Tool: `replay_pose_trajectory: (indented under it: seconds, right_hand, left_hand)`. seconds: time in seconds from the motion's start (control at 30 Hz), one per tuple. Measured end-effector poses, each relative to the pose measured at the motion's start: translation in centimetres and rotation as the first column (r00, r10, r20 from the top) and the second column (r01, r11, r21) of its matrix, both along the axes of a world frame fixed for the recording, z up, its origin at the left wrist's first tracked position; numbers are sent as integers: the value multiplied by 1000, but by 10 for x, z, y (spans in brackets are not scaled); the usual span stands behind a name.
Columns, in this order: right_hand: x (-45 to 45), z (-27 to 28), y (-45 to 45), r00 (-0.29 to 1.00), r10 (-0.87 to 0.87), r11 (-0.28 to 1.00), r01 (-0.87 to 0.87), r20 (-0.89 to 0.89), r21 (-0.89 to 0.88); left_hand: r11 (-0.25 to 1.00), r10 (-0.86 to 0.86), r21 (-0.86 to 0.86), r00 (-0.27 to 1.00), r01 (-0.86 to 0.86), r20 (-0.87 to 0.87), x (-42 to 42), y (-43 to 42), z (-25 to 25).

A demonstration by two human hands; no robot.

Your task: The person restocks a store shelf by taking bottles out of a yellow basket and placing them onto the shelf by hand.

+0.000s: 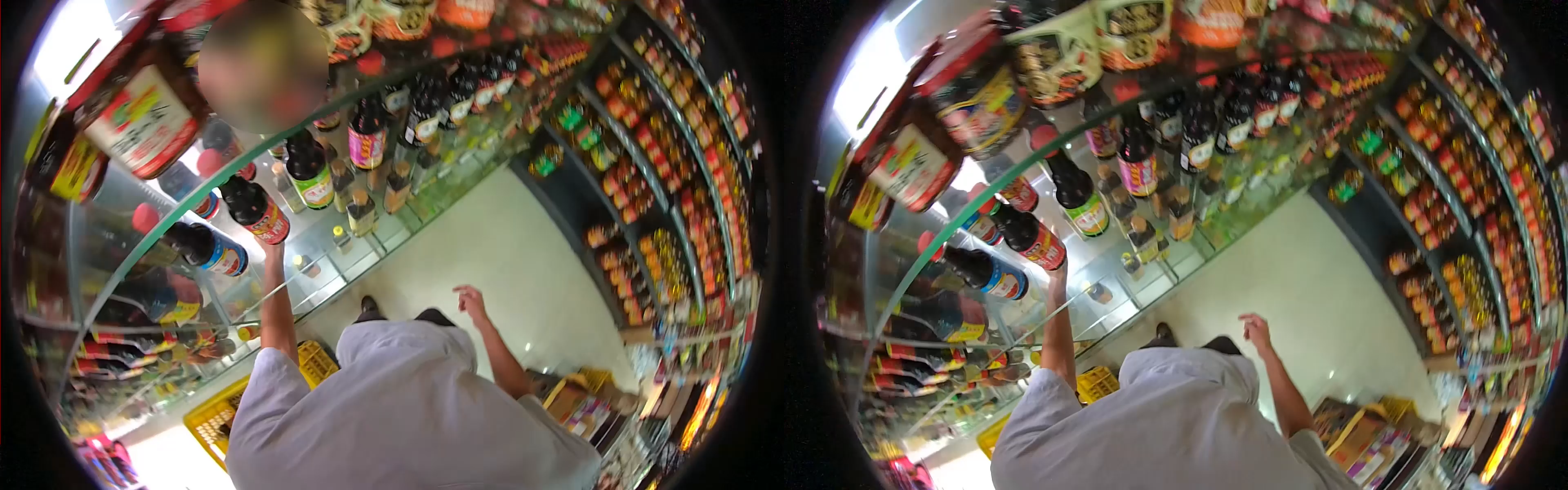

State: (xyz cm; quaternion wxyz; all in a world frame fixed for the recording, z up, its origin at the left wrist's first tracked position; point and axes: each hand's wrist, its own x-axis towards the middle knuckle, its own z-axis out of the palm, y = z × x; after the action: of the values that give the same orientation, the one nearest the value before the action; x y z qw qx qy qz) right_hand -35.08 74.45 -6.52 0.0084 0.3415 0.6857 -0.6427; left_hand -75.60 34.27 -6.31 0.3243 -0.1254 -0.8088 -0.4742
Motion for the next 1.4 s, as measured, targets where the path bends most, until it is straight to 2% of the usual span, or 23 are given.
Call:
replay_pose_trajectory:
  seconds: [0.03, 0.07, 0.1, 0.17, 0.23, 0.3, 0.37, 0.43, 0.5, 0.53, 0.6, 0.67, 0.7, 0.77, 0.8, 0.87, 0.97, 1.03, 1.1, 1.17, 1.27, 1.37, 1.4]
  right_hand:
    - [2, -3, 1, 1000, -2, 1000, 2, 6, -9]
    - [3, -4, 1, 1000, 6, 1000, -6, -2, -17]
    - [4, -6, 2, 1000, 12, 1000, -12, -10, -26]
    - [7, -13, 3, 1000, 25, 998, -25, 1, -58]
    - [10, -10, 0, 998, 34, 993, -29, 44, -112]
    - [16, -11, -1, 995, 92, 988, -87, 37, -129]
    - [25, -7, -1, 986, 161, 980, -154, 45, -126]
    - [36, -4, -2, 972, 227, 967, -218, 63, -130]
    - [47, -6, 0, 945, 319, 946, -312, 75, -91]
    - [53, -8, -1, 936, 345, 938, -342, 68, -49]
    - [66, -12, -6, 927, 368, 930, -367, 72, -25]
    - [85, -29, -15, 890, 446, 895, -446, 96, -18]
    - [95, -30, -22, 867, 485, 874, -483, 114, -49]
    - [120, -27, -44, 812, 577, 800, -583, 87, 144]
    - [131, -30, -52, 790, 605, 779, -614, 104, 131]
    - [150, -42, -69, 699, 707, 699, -666, -107, 260]
    - [167, -17, -104, 662, 744, 668, -732, -94, 135]
    - [173, 4, -126, 666, 741, 671, -735, -84, 95]
    - [177, 20, -144, 635, 768, 634, -772, -88, -43]
    - [181, 29, -165, 595, 796, 600, -800, -112, 18]
    - [185, 43, -202, 582, 809, 588, -806, -90, 68]
    - [198, 32, -246, 621, 780, 626, -772, -82, 110]
    - [200, 22, -260, 656, 748, 664, -742, -102, 98]
  left_hand:
    - [999, 37, 8, 998, -36, -44, 9, -4, -9]
    - [979, 170, -152, 959, -138, 227, 31, -2, 8]
    - [930, 319, -320, 827, -180, 463, 62, 5, 36]
    - [979, 190, -122, 944, -162, 269, 131, 27, 86]
    - [961, 224, -224, 932, -163, 286, 179, 25, 44]
    - [990, 133, -99, 862, -97, 489, 239, 36, 56]
    - [985, 147, -157, 804, -67, 576, 292, 41, 55]
    - [992, 110, -117, 825, -53, 554, 337, 43, 42]
    - [989, 140, -125, 724, -75, 675, 377, 48, 44]
    - [986, 163, -133, 708, -98, 687, 397, 53, 48]
    - [985, 170, -103, 784, -135, 597, 434, 59, 54]
    - [985, 175, -78, 893, -157, 416, 470, 60, 56]
    - [986, 159, -32, 867, -164, 472, 491, 61, 67]
    - [975, 178, 16, 824, -221, 538, 527, 58, 84]
    - [976, 163, 19, 795, -215, 584, 543, 57, 89]
    - [981, 143, 18, 776, -196, 614, 573, 52, 98]
    - [978, 193, -39, 819, -204, 541, 604, 42, 96]
    - [981, 170, -24, 788, -194, 592, 619, 33, 95]
    - [985, 163, -54, 783, -164, 600, 630, 23, 99]
    - [986, 141, -6, 801, -169, 582, 647, 6, 109]
    - [960, 244, -41, 758, -276, 605, 685, -32, 121]
    - [913, 387, -97, 762, -397, 519, 746, -83, 102]
    - [900, 413, -99, 756, -425, 508, 768, -97, 114]
